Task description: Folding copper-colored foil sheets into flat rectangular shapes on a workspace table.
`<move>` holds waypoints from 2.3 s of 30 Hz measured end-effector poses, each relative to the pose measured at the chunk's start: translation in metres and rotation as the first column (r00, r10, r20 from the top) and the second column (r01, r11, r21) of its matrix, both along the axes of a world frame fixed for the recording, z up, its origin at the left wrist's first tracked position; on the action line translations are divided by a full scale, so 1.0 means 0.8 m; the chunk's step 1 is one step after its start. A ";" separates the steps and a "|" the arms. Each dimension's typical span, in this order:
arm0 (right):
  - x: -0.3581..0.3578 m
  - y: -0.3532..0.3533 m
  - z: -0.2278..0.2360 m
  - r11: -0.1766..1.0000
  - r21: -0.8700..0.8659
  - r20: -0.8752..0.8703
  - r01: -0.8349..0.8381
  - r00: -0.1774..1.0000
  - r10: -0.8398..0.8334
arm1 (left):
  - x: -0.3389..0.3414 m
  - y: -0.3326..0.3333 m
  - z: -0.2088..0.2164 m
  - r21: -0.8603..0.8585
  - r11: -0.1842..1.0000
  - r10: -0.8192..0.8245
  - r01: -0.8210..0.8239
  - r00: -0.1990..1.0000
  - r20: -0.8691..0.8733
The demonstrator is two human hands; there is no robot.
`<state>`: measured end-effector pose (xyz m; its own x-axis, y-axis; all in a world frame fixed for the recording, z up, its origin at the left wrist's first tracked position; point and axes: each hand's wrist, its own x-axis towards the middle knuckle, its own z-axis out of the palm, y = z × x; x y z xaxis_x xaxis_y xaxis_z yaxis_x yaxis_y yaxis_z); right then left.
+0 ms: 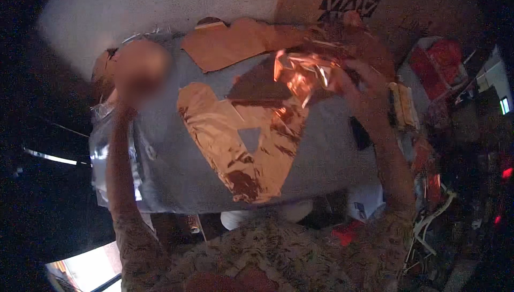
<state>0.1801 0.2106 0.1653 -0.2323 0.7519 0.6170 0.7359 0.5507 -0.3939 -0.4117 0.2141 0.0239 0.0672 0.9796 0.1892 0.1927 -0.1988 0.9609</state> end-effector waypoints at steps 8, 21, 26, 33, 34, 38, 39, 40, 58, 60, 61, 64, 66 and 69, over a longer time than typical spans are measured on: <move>-0.007 -0.071 0.028 0.955 0.039 0.097 -0.292 0.953 0.288 | 0.329 -0.120 0.036 -0.466 0.665 0.068 0.584 0.574 0.816; 0.030 -0.211 -0.164 0.791 0.079 0.254 -0.607 0.780 0.573 | 0.321 -0.051 -0.076 -0.465 0.883 0.169 -0.068 0.969 0.178; 0.007 -0.235 -0.213 0.806 0.119 0.237 -0.580 0.805 0.544 | 0.355 -0.039 -0.007 -0.040 0.995 0.085 -0.094 0.978 -0.192; -0.050 -0.241 -0.240 0.838 -0.008 0.191 -0.545 0.822 0.536 | 0.292 -0.036 0.012 -0.110 0.989 0.061 -0.100 0.948 -0.312; -0.046 -0.241 -0.242 0.857 -0.017 0.194 -0.515 0.839 0.508 | 0.314 -0.051 0.020 -0.075 0.978 0.127 -0.195 0.841 -0.526; -0.079 -0.252 -0.227 0.812 -0.003 0.194 -0.584 0.796 0.573 | 0.274 -0.076 -0.062 0.047 0.936 0.351 -0.348 0.923 -0.156; -0.077 -0.251 -0.230 0.827 -0.041 0.191 -0.561 0.808 0.557 | 0.276 -0.080 -0.067 0.038 0.941 0.339 -0.337 0.929 -0.151; -0.073 -0.248 -0.215 0.832 -0.051 0.195 -0.552 0.812 0.551 | 0.280 -0.092 -0.070 0.278 0.889 0.446 -0.364 0.826 -0.345; -0.100 -0.095 -0.262 0.973 -0.208 0.521 -0.100 0.831 0.196 | 0.326 -0.218 -0.103 0.390 0.876 0.460 -0.285 0.245 -0.853; -0.098 -0.102 -0.260 0.970 -0.231 0.511 -0.078 0.839 0.189 | 0.323 -0.218 -0.104 0.412 0.863 0.484 -0.292 0.246 -0.840; -0.095 -0.104 -0.259 0.972 -0.220 0.512 -0.084 0.838 0.188 | 0.327 -0.222 -0.103 0.382 0.875 0.458 -0.296 0.259 -0.850; -0.089 -0.101 -0.260 0.965 -0.255 0.524 -0.059 0.831 0.189 | 0.332 -0.228 -0.101 0.346 0.887 0.432 -0.305 0.289 -0.854; -0.084 -0.095 -0.266 0.982 -0.173 0.490 -0.073 0.859 0.151 | 0.333 -0.227 -0.099 0.331 0.892 0.423 -0.308 0.312 -0.851; -0.085 -0.082 -0.266 0.975 -0.204 0.491 -0.088 0.852 0.180 | 0.334 -0.227 -0.100 0.374 0.880 0.458 -0.292 0.316 -0.831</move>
